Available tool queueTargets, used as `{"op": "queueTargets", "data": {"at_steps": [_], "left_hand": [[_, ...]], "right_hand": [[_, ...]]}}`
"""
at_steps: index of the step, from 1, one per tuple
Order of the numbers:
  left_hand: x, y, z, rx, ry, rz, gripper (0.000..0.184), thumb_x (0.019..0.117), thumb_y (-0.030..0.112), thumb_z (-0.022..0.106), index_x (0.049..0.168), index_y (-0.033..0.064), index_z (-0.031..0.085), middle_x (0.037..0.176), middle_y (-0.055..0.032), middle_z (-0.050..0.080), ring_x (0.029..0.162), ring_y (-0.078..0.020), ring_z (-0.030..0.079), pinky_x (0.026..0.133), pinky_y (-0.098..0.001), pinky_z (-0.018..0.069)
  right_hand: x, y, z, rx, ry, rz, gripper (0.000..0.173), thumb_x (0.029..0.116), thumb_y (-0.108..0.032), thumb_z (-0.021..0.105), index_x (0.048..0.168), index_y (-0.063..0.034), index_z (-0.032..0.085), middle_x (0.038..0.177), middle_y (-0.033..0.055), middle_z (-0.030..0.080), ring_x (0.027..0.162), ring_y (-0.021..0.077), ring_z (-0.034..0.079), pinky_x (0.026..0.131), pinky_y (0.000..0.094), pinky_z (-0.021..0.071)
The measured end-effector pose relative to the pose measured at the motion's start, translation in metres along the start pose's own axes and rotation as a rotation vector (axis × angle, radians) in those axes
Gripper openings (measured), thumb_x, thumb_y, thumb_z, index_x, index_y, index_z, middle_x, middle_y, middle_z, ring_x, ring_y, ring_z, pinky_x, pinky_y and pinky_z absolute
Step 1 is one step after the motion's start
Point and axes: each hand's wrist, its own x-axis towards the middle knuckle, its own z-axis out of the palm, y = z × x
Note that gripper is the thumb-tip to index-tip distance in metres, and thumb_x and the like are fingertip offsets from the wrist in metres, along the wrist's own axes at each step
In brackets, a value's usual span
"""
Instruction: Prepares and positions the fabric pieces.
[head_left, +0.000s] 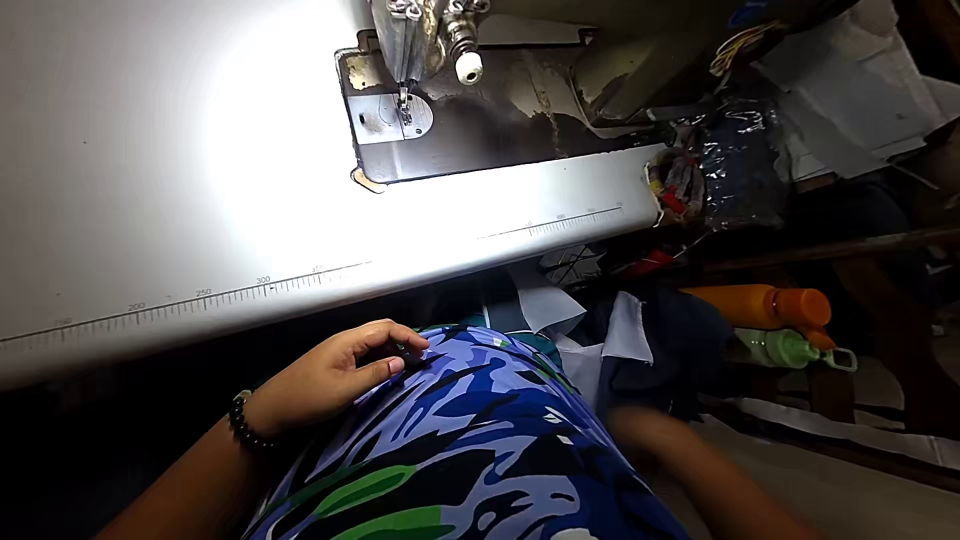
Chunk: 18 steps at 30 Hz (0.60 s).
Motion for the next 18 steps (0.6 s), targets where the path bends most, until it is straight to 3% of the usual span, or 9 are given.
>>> {"op": "queueTargets", "data": {"at_steps": [1,2,3,4,6,9,15,18], "left_hand": [[0.002,0.000,0.000,0.007,0.008,-0.008,0.027,0.1037,0.017,0.055,0.126,0.0074,0.066,0.121,-0.0005,0.070,0.106,-0.0078,0.067,0.095,-0.0252,0.0559],[0.004,-0.001,0.001,0.016,0.014,-0.023,0.027,0.1038,0.017,0.054,0.126,0.0073,0.066,0.121,-0.0001,0.070,0.105,-0.0071,0.067,0.095,-0.0250,0.0556],[0.008,-0.002,0.002,0.016,0.014,-0.041,0.027,0.1040,0.016,0.053,0.126,0.0070,0.065,0.120,-0.0003,0.070,0.105,-0.0072,0.067,0.095,-0.0251,0.0552],[0.013,-0.002,0.003,0.015,0.007,-0.058,0.027,0.1043,0.016,0.052,0.126,0.0066,0.065,0.120,-0.0008,0.069,0.106,-0.0073,0.066,0.095,-0.0255,0.0549],[0.021,0.001,0.007,0.038,-0.010,-0.105,0.027,0.1045,0.015,0.051,0.127,0.0071,0.065,0.120,-0.0011,0.069,0.106,-0.0064,0.066,0.095,-0.0250,0.0542],[0.017,0.013,0.012,0.192,-0.036,-0.122,0.029,0.1040,0.020,0.054,0.128,0.0122,0.067,0.121,0.0012,0.067,0.105,-0.0034,0.064,0.093,-0.0228,0.0530],[-0.007,0.011,-0.004,0.097,-0.009,-0.186,0.038,0.1035,0.017,0.053,0.140,0.0082,0.060,0.137,-0.0046,0.065,0.122,-0.0130,0.064,0.106,-0.0309,0.0522],[0.007,0.008,0.001,0.091,-0.087,-0.236,0.039,0.1039,0.016,0.054,0.142,0.0085,0.057,0.140,-0.0046,0.063,0.126,-0.0102,0.061,0.109,-0.0300,0.0489]], "right_hand": [[-0.001,-0.010,-0.025,-0.019,0.174,-0.232,0.030,0.1030,-0.013,0.053,0.109,0.0116,0.069,0.107,0.0348,0.068,0.105,0.0519,0.065,0.094,0.0699,0.0474],[-0.007,-0.028,-0.053,-0.005,0.299,-0.432,0.028,0.1040,-0.012,0.051,0.108,0.0085,0.069,0.100,0.0307,0.069,0.097,0.0481,0.067,0.089,0.0676,0.0495],[-0.012,-0.051,-0.076,-0.002,0.431,-0.600,0.028,0.1045,-0.014,0.048,0.109,0.0044,0.069,0.096,0.0249,0.069,0.092,0.0417,0.068,0.085,0.0629,0.0518],[-0.012,-0.077,-0.093,-0.011,0.534,-0.709,0.028,0.1041,-0.016,0.049,0.115,0.0016,0.068,0.101,0.0226,0.070,0.097,0.0393,0.068,0.087,0.0610,0.0513],[0.010,-0.133,-0.108,-0.084,0.601,-0.660,0.038,0.1053,-0.028,0.052,0.128,-0.0017,0.066,0.121,0.0230,0.068,0.119,0.0408,0.062,0.101,0.0621,0.0463],[0.066,-0.182,-0.105,-0.089,0.698,-0.414,0.043,0.1004,-0.032,0.058,0.124,0.0036,0.067,0.128,0.0293,0.064,0.124,0.0501,0.057,0.098,0.0741,0.0431],[0.072,-0.171,-0.121,-0.130,0.718,-0.387,0.041,0.1023,-0.015,0.053,0.140,0.0018,0.058,0.142,0.0283,0.057,0.135,0.0486,0.050,0.109,0.0698,0.0390],[0.074,-0.167,-0.116,-0.106,0.777,-0.407,0.043,0.1003,-0.016,0.056,0.139,0.0029,0.058,0.142,0.0277,0.057,0.137,0.0464,0.049,0.110,0.0672,0.0389]]}}
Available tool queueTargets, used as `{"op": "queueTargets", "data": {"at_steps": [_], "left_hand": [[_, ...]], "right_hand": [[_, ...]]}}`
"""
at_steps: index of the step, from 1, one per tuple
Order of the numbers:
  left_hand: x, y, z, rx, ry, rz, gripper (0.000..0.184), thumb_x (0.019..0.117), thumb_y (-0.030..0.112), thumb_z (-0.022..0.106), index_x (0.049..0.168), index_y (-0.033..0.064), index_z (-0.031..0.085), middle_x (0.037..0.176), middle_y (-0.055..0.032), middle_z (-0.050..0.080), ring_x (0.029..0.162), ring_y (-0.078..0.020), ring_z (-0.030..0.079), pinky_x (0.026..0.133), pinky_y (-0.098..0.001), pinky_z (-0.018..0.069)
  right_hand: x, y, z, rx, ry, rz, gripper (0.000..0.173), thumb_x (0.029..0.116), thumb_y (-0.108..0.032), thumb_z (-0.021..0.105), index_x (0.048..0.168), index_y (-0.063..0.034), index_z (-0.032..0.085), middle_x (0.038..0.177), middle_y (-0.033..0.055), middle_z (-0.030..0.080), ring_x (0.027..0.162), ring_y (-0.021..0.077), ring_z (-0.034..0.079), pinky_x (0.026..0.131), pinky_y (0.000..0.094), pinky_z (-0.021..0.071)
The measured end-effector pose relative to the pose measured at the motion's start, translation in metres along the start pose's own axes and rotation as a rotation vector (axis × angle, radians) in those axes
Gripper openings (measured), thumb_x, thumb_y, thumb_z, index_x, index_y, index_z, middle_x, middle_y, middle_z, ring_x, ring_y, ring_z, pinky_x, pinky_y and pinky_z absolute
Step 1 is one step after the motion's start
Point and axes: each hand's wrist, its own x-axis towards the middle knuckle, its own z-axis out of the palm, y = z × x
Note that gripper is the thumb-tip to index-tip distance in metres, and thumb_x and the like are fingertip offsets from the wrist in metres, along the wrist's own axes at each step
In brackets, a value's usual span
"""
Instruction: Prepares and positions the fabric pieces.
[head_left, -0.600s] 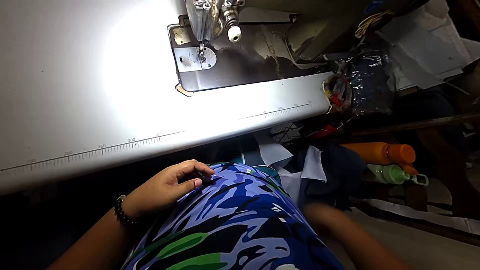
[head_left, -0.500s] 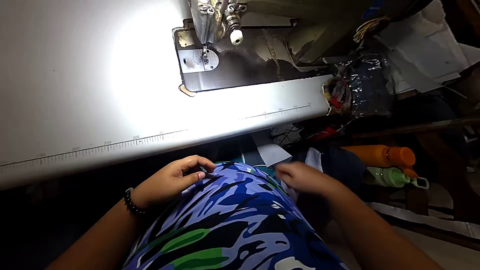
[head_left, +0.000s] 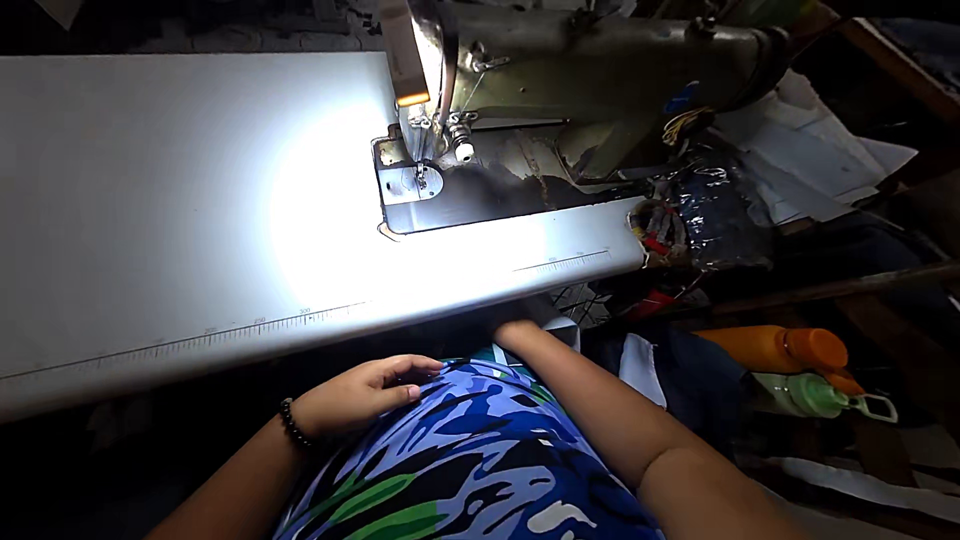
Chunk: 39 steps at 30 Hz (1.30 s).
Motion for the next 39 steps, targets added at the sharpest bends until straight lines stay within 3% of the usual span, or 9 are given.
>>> {"op": "queueTargets", "data": {"at_steps": [4,8,11,14,18,21,24,32,39], "left_hand": [[0.027,0.015,0.007,0.278,-0.187,0.021,0.045,0.1075,0.024,0.049,0.151,0.0117,0.052,0.153,-0.0064,0.053,0.140,-0.0125,0.049,0.119,-0.0362,0.0371],[0.039,0.035,0.012,0.399,-0.363,0.023,0.055,0.1096,0.034,0.041,0.158,0.0083,0.040,0.165,-0.0138,0.035,0.155,-0.0267,0.029,0.126,-0.0474,0.0210],[0.055,0.053,0.027,0.328,-0.322,0.086,0.056,0.1049,0.037,0.054,0.145,-0.0016,0.051,0.137,-0.0228,0.061,0.129,-0.0301,0.059,0.109,-0.0548,0.0434],[0.055,0.064,0.043,0.071,-0.052,0.193,0.041,0.1002,0.033,0.059,0.118,-0.0034,0.068,0.103,-0.0037,0.072,0.094,0.0017,0.063,0.087,-0.0243,0.0517],[0.039,0.048,0.035,-0.197,0.188,0.427,0.071,0.1090,0.047,0.040,0.157,-0.0049,0.032,0.157,-0.0078,0.048,0.143,-0.0059,0.045,0.120,-0.0300,0.0363],[0.018,0.057,0.023,0.059,0.633,0.495,0.052,0.1110,0.035,0.040,0.135,-0.0083,0.058,0.129,-0.0070,0.069,0.120,-0.0016,0.062,0.106,-0.0253,0.0500],[-0.005,0.072,-0.013,0.309,0.949,0.548,0.044,0.1104,0.033,0.043,0.126,-0.0028,0.063,0.122,-0.0046,0.069,0.115,-0.0025,0.063,0.102,-0.0269,0.0518],[0.001,0.074,-0.039,-0.219,0.758,0.404,0.024,0.1030,0.010,0.056,0.120,0.0023,0.071,0.095,-0.0108,0.077,0.072,-0.0091,0.070,0.062,-0.0197,0.0565],[0.022,0.068,-0.032,-0.592,0.454,0.250,0.050,0.1112,0.021,0.017,0.142,0.0019,0.051,0.119,-0.0115,0.072,0.092,-0.0171,0.074,0.085,-0.0328,0.0611]], "right_hand": [[-0.039,0.004,-0.024,0.000,-0.066,-0.210,0.025,0.0989,-0.006,0.053,0.116,0.0032,0.070,0.120,0.0297,0.067,0.117,0.0480,0.063,0.097,0.0653,0.0481],[-0.097,0.020,-0.055,0.508,0.190,-0.637,0.024,0.0854,0.004,0.050,0.095,-0.0031,0.071,0.097,0.0113,0.064,0.094,0.0198,0.063,0.083,0.0364,0.0540],[-0.111,0.006,-0.079,0.859,0.340,-0.926,0.012,0.1014,-0.010,0.050,0.096,-0.0108,0.060,0.097,-0.0023,0.057,0.100,0.0003,0.056,0.090,0.0167,0.0470],[-0.111,0.010,-0.113,0.846,0.215,-1.069,0.018,0.1066,-0.021,0.053,0.107,-0.0100,0.066,0.103,-0.0005,0.067,0.101,0.0039,0.063,0.090,0.0218,0.0534],[-0.065,0.091,-0.138,0.622,0.796,-0.473,0.022,0.1067,-0.024,0.049,0.109,-0.0125,0.068,0.095,-0.0011,0.071,0.085,0.0118,0.071,0.077,0.0332,0.0614],[-0.018,0.134,-0.143,0.211,0.930,0.046,0.030,0.1004,-0.003,0.050,0.123,0.0047,0.067,0.129,0.0340,0.061,0.123,0.0564,0.055,0.100,0.0767,0.0367],[0.009,0.148,-0.141,0.063,0.823,0.236,0.042,0.1020,-0.005,0.045,0.142,0.0000,0.057,0.150,0.0306,0.048,0.145,0.0531,0.036,0.112,0.0806,0.0179],[0.017,0.166,-0.144,0.129,0.886,0.041,0.030,0.1052,-0.007,0.052,0.129,0.0041,0.066,0.135,0.0297,0.061,0.123,0.0522,0.060,0.099,0.0728,0.0443],[0.010,0.100,-0.122,0.058,1.133,-0.486,0.031,0.1070,-0.010,0.043,0.109,0.0083,0.068,0.101,0.0304,0.069,0.099,0.0485,0.068,0.088,0.0597,0.0542]]}}
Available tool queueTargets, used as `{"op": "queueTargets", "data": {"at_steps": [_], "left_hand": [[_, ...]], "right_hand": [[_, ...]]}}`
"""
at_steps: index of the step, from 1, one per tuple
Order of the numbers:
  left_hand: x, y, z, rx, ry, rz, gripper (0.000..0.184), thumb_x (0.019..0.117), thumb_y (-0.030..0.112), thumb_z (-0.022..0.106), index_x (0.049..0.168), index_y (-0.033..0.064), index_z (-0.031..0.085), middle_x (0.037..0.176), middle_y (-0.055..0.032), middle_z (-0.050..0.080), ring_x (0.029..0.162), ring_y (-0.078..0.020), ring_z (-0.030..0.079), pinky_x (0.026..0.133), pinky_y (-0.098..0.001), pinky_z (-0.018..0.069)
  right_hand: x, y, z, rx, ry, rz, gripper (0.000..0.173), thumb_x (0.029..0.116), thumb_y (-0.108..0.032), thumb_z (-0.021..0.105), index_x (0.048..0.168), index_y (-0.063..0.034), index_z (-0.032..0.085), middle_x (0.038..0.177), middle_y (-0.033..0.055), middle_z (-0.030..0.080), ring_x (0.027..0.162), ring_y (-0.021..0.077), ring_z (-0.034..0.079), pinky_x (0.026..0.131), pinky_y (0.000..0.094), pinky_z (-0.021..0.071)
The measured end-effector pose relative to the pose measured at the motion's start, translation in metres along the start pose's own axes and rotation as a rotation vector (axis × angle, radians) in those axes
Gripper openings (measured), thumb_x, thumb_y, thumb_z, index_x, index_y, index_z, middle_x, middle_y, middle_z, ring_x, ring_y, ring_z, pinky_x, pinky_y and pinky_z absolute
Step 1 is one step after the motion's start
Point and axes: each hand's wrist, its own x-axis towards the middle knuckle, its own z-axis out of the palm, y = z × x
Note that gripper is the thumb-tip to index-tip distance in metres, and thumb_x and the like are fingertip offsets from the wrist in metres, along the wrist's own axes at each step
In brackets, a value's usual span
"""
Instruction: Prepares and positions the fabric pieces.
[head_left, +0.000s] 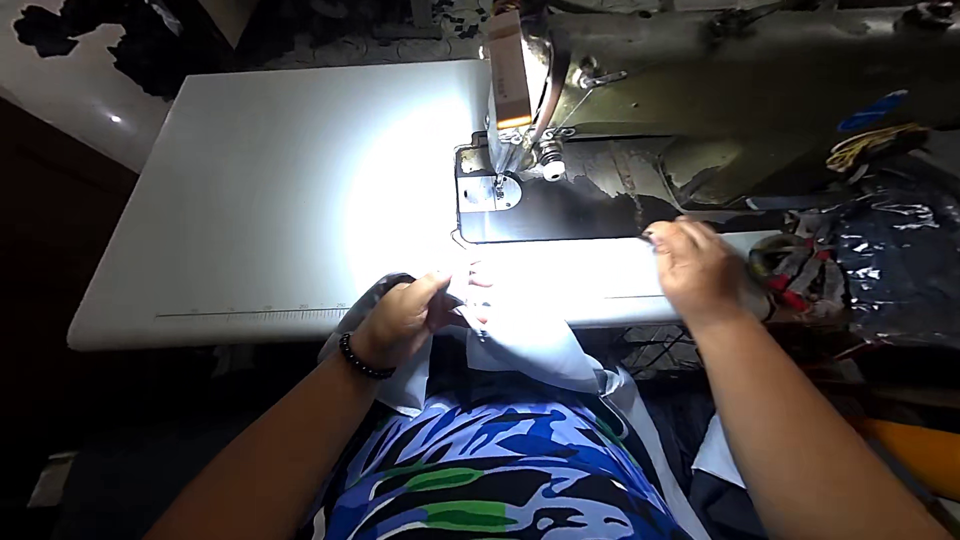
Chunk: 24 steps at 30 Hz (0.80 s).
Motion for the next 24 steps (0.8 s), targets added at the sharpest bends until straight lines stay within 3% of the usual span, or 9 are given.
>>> {"op": "queueTargets", "data": {"at_steps": [1,4,6,8,11,14,16,18,24], "left_hand": [[0.000,-0.001,0.002,-0.006,0.000,-0.027,0.051,0.1115,0.021,0.015,0.144,0.0030,0.050,0.119,-0.0117,0.071,0.092,-0.0169,0.074,0.084,-0.0325,0.0612],[0.002,-0.002,0.006,-0.014,0.016,-0.078,0.052,0.1123,0.022,0.014,0.141,0.0052,0.054,0.115,-0.0120,0.072,0.089,-0.0169,0.073,0.080,-0.0313,0.0610],[0.001,0.000,0.010,-0.020,0.055,-0.106,0.051,0.1128,0.024,0.015,0.133,0.0044,0.058,0.106,-0.0106,0.073,0.085,-0.0158,0.073,0.077,-0.0298,0.0612],[-0.002,0.003,0.012,-0.033,0.123,-0.127,0.050,0.1130,0.025,0.016,0.124,0.0036,0.059,0.099,-0.0098,0.073,0.081,-0.0151,0.073,0.074,-0.0293,0.0613],[-0.005,0.004,0.009,-0.068,0.150,-0.134,0.049,0.1130,0.025,0.015,0.127,0.0033,0.057,0.102,-0.0106,0.072,0.084,-0.0167,0.073,0.075,-0.0311,0.0616],[-0.003,0.002,0.009,-0.086,0.139,-0.132,0.049,0.1131,0.026,0.015,0.124,0.0038,0.057,0.098,-0.0107,0.072,0.083,-0.0178,0.073,0.076,-0.0325,0.0618],[-0.001,0.000,0.009,-0.103,0.109,-0.133,0.049,0.1131,0.026,0.016,0.132,0.0042,0.056,0.100,-0.0127,0.073,0.087,-0.0208,0.074,0.080,-0.0348,0.0623],[0.000,0.001,0.012,-0.108,0.115,-0.138,0.048,0.1132,0.026,0.017,0.130,0.0043,0.057,0.100,-0.0129,0.073,0.087,-0.0212,0.074,0.079,-0.0345,0.0625],[-0.001,0.004,0.017,-0.124,0.143,-0.118,0.049,0.1132,0.028,0.016,0.127,0.0040,0.057,0.105,-0.0123,0.072,0.088,-0.0193,0.073,0.079,-0.0338,0.0621]], "right_hand": [[0.004,-0.029,0.004,0.099,0.017,-0.052,0.029,0.1053,-0.010,0.046,0.107,0.0066,0.069,0.094,0.0267,0.069,0.087,0.0422,0.070,0.076,0.0547,0.0566],[0.020,-0.106,0.011,0.293,-0.008,-0.223,0.025,0.0959,-0.011,0.054,0.097,-0.0035,0.078,0.078,0.0130,0.072,0.068,0.0262,0.069,0.060,0.0431,0.0547],[0.035,-0.133,0.015,0.337,-0.094,-0.335,0.024,0.0976,-0.019,0.056,0.103,-0.0108,0.078,0.075,0.0064,0.067,0.065,0.0219,0.065,0.055,0.0404,0.0503],[0.042,-0.145,0.017,0.324,-0.182,-0.396,0.027,0.0996,-0.029,0.056,0.111,-0.0145,0.076,0.083,0.0034,0.067,0.071,0.0198,0.064,0.060,0.0392,0.0502],[0.040,-0.152,0.017,0.315,-0.167,-0.440,0.023,0.0994,-0.021,0.056,0.106,-0.0128,0.076,0.082,0.0033,0.065,0.068,0.0184,0.063,0.053,0.0349,0.0480],[0.035,-0.159,0.019,0.317,-0.150,-0.416,0.022,0.0996,-0.018,0.058,0.109,-0.0140,0.078,0.081,0.0031,0.066,0.068,0.0179,0.063,0.054,0.0339,0.0477],[0.033,-0.164,0.019,0.302,-0.132,-0.406,0.019,0.0993,-0.017,0.059,0.104,-0.0128,0.077,0.086,0.0044,0.070,0.072,0.0188,0.066,0.056,0.0346,0.0510],[0.032,-0.166,0.019,0.290,-0.122,-0.399,0.018,0.1000,-0.018,0.060,0.100,-0.0106,0.076,0.088,0.0056,0.070,0.073,0.0199,0.067,0.057,0.0350,0.0517],[0.034,-0.163,0.013,0.291,-0.147,-0.356,0.023,0.1008,-0.020,0.058,0.110,-0.0115,0.077,0.086,0.0050,0.069,0.072,0.0200,0.066,0.057,0.0354,0.0504]]}}
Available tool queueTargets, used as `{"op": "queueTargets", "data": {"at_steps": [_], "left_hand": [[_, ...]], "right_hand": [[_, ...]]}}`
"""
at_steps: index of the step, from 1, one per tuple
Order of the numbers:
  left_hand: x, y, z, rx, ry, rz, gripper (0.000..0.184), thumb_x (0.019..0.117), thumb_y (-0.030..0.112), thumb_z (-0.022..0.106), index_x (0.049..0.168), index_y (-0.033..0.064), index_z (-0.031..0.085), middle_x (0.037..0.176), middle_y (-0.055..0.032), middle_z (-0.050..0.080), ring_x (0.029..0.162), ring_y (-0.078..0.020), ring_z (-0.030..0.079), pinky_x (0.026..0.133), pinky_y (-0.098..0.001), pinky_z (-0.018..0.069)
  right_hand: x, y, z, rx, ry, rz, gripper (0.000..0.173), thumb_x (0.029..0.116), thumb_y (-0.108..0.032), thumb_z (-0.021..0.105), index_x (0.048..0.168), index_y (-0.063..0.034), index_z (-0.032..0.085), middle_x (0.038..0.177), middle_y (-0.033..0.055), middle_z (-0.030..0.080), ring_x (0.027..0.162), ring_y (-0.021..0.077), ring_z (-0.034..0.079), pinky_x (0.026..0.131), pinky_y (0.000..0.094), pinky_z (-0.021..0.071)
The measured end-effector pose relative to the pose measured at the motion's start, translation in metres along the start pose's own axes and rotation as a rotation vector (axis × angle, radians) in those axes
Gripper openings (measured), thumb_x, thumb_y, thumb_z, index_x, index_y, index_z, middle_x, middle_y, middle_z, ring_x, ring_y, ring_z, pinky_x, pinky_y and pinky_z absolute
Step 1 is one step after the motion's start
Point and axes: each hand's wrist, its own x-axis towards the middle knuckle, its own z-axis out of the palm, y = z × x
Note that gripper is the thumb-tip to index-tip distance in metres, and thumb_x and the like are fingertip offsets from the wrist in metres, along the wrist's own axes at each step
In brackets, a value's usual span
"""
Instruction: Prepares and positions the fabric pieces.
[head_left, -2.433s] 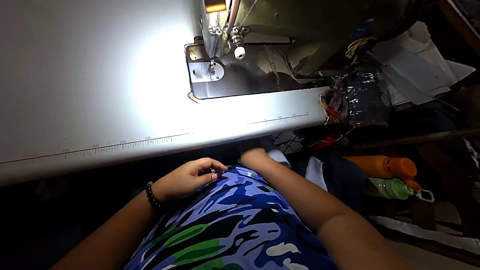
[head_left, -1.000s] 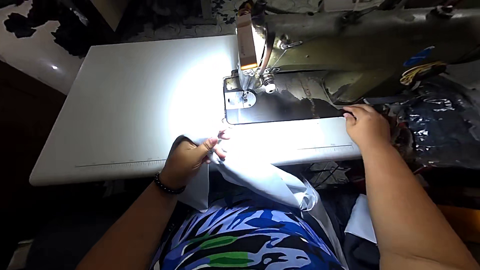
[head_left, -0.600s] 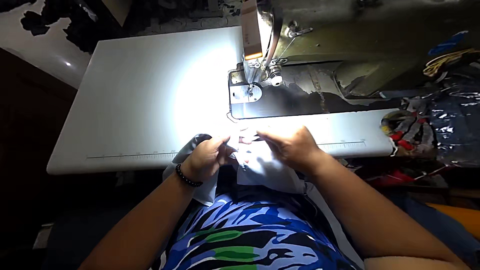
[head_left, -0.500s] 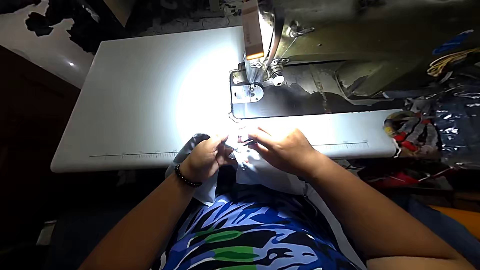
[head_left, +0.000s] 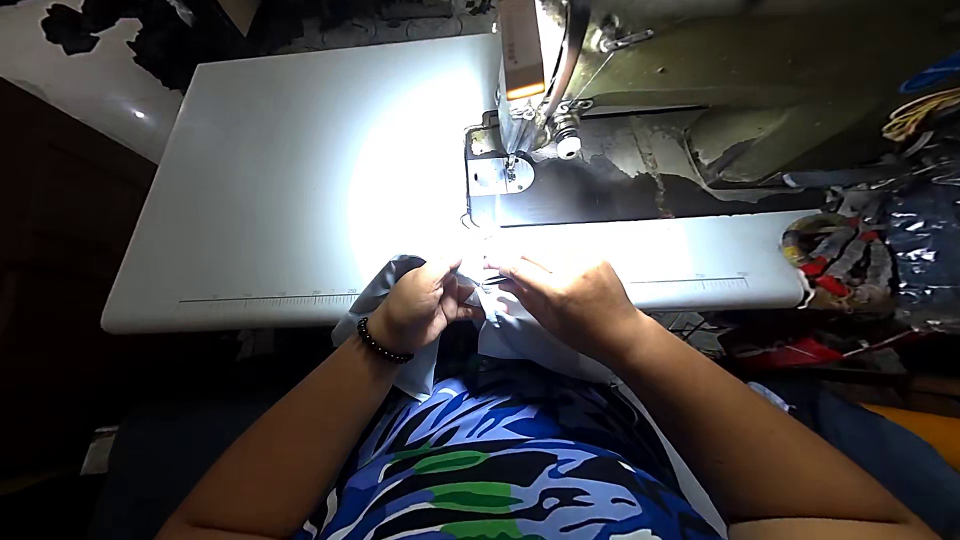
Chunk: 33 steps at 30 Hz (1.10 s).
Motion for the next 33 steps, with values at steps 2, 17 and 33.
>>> {"op": "queueTargets", "data": {"at_steps": [2,17,33], "left_hand": [[0.000,0.000,0.002,0.003,0.012,-0.003,0.049,0.1132,0.029,0.017,0.124,0.0042,0.058,0.103,-0.0123,0.072,0.087,-0.0194,0.073,0.078,-0.0336,0.0622],[0.008,-0.003,0.008,0.044,0.042,-0.055,0.048,0.1139,0.030,0.018,0.129,0.0047,0.055,0.107,-0.0134,0.070,0.086,-0.0223,0.073,0.076,-0.0363,0.0631],[-0.019,-0.005,-0.078,1.721,0.411,0.375,0.082,0.0776,0.060,0.076,0.142,0.0111,0.059,0.129,-0.0184,0.060,0.119,-0.0434,0.054,0.093,-0.0638,0.0452]], "right_hand": [[0.001,-0.003,0.002,0.010,0.005,-0.006,0.019,0.0986,-0.018,0.060,0.103,-0.0101,0.077,0.087,0.0061,0.071,0.072,0.0209,0.068,0.056,0.0368,0.0527],[-0.008,-0.004,0.004,-0.039,-0.042,0.004,0.019,0.0979,-0.016,0.060,0.103,-0.0090,0.077,0.079,0.0072,0.069,0.063,0.0228,0.065,0.049,0.0376,0.0488],[-0.101,0.024,-0.034,0.168,-0.990,0.657,0.055,0.0973,-0.052,0.064,0.135,-0.0129,0.063,0.109,0.0207,0.071,0.100,0.0425,0.069,0.085,0.0657,0.0527]]}}
